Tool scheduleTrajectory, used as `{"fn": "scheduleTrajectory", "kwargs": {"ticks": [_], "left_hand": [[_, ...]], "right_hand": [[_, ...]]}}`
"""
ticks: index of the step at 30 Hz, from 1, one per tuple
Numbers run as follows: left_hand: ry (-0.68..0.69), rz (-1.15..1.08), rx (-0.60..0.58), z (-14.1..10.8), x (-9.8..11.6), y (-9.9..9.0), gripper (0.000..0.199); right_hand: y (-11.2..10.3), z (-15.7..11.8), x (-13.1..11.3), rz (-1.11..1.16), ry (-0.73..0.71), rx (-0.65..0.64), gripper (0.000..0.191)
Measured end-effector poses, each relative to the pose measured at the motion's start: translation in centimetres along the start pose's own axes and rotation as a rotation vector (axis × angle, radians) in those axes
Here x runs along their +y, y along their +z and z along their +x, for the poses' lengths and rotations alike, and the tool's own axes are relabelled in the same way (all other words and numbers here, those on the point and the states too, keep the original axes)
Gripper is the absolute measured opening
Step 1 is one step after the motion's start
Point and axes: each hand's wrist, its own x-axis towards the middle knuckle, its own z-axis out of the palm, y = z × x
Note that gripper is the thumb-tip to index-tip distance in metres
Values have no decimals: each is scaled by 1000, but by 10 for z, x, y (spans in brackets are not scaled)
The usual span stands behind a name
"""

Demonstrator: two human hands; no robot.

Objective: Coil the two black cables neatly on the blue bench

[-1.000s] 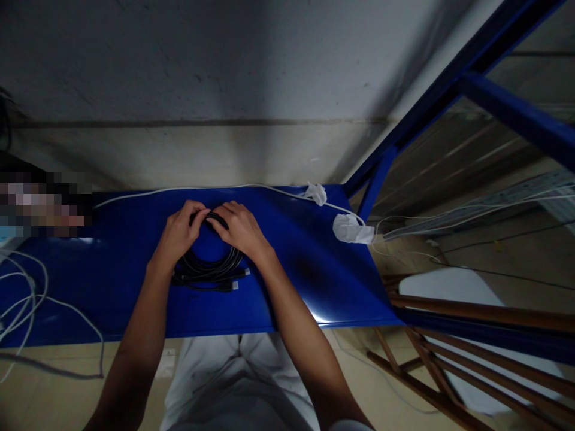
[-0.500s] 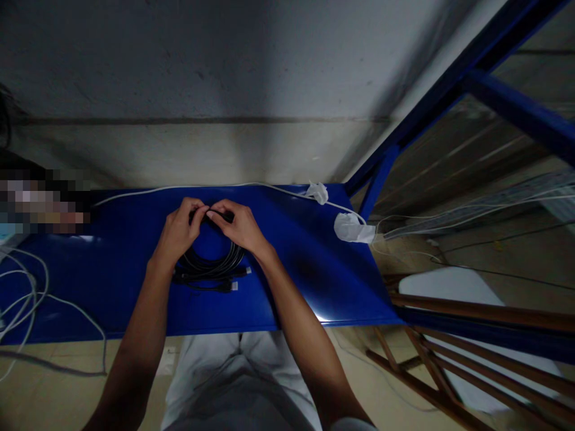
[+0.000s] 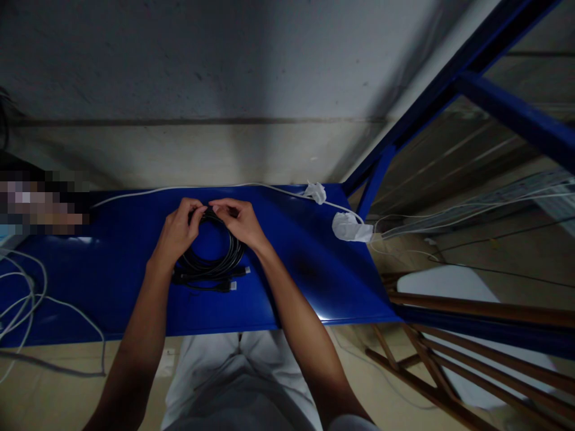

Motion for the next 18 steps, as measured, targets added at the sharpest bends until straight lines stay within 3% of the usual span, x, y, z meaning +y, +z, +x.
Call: {"fn": "scheduleTrajectory", "kwargs": {"ticks": [5,9,18], "left_hand": [[14,-3,2,0,1,0,18],[7,-11,1,0,3,-1,18],[10,-39,11,0,2,0,17]], "right_hand": [[-2,3,3,102,8,40,24],[-4,3,3,57,-2,45,23],[-11,2,-4,-42,-15,-84,21]]}}
